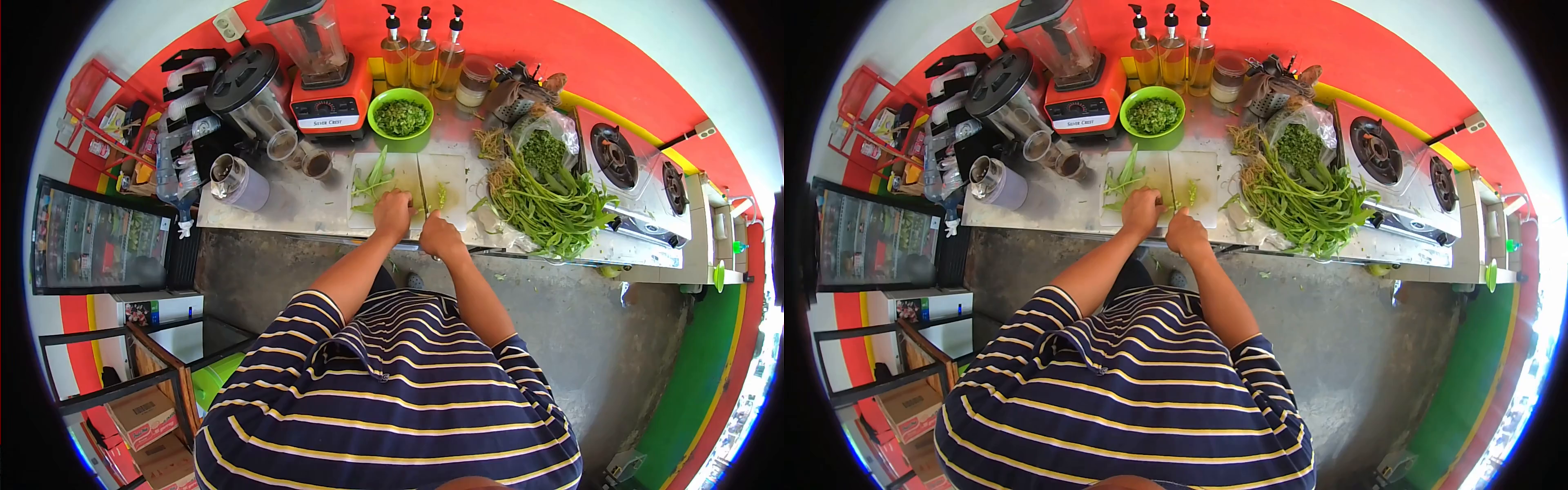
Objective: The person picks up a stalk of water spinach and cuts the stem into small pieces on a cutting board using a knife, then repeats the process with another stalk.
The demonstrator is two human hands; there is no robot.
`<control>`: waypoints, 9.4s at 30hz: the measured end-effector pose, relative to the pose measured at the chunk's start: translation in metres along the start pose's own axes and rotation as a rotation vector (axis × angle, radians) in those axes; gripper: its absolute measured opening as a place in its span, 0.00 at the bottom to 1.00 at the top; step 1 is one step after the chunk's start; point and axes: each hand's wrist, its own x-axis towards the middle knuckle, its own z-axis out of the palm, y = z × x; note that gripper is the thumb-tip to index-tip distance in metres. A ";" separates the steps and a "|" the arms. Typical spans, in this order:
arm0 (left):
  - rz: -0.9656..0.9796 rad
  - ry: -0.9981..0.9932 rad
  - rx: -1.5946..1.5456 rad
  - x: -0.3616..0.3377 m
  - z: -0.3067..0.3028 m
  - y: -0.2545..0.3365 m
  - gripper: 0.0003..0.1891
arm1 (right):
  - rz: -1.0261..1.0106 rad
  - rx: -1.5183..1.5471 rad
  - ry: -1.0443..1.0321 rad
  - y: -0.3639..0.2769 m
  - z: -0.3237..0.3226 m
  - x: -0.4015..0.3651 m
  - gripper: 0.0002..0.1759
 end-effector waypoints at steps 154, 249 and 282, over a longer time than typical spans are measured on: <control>-0.209 -0.209 -0.420 0.023 0.030 -0.018 0.06 | 0.038 -0.077 0.129 -0.006 0.015 -0.011 0.17; 0.139 -0.023 -0.310 -0.004 0.005 -0.033 0.04 | -0.007 -0.174 0.036 -0.018 0.015 0.000 0.22; 0.095 -0.127 -0.392 0.010 0.014 -0.044 0.05 | -0.046 -0.137 -0.006 -0.017 0.014 0.004 0.26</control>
